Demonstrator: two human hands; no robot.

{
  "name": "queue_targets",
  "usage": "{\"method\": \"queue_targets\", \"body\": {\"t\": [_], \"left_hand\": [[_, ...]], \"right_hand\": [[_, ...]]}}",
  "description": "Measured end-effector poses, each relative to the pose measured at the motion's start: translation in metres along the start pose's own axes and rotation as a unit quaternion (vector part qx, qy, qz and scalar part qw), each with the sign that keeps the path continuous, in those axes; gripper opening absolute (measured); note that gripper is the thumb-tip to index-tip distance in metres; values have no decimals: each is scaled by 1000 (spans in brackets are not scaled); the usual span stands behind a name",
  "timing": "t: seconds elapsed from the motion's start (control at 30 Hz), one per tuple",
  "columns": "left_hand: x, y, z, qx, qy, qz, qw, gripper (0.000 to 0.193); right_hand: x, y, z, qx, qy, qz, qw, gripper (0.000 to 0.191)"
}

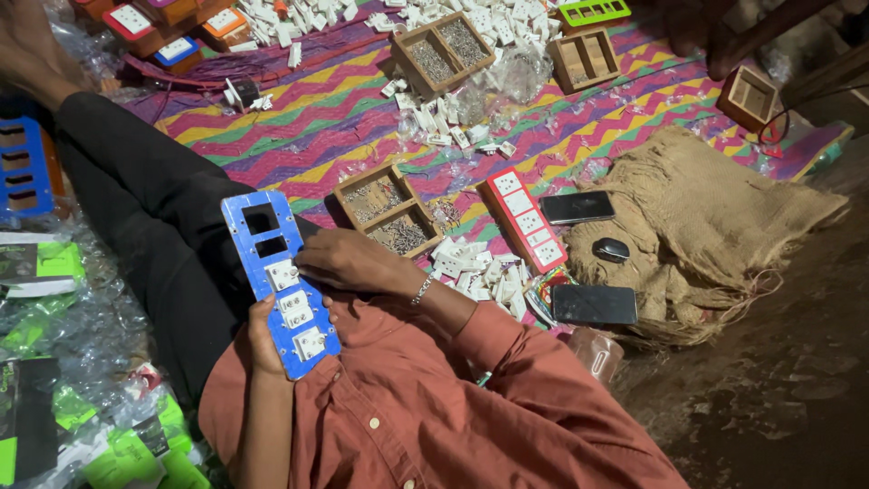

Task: The person assembles a blue multi-socket power strip by inserting white socket modules into the frame and securing them with screws. They repeatedly pick up socket modules and screws from the floor, align the modules, and tighten the screws by hand.

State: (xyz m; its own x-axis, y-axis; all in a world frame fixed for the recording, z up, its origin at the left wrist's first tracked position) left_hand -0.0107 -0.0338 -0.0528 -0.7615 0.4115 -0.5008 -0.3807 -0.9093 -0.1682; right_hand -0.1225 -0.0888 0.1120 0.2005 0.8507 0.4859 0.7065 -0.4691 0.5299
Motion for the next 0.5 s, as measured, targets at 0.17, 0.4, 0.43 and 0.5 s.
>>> {"method": "queue_targets", "body": {"t": [0.17, 0.4, 0.43, 0.5], "left_hand": [[8, -3, -4, 15, -6, 2, 1000, 60], [-1, -15, -17, -10, 11, 11, 1000, 63], [-1, -16, -17, -10, 7, 12, 1000, 64], [1, -15, -22, -20, 20, 12, 1000, 65]], "right_hand": [[-1, -4, 3, 30, -30, 1, 999, 17], [15, 1, 5, -15, 11, 14, 1000, 18], [17, 2, 5, -14, 13, 7, 1000, 20], [18, -1, 10, -13, 16, -10, 1000, 24]]}}
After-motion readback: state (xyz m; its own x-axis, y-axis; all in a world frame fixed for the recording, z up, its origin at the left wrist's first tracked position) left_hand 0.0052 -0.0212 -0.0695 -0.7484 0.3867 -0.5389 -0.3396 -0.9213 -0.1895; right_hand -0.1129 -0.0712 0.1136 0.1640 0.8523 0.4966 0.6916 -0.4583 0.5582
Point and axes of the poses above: each hand's wrist, its own y-axis towards the middle knuckle, its own z-axis out of the palm, x = y × z, the point moved 8 cm from there along y, towards the middle knuckle, and after that the axes turned 6 degrees about y, right-handed, at the moved point
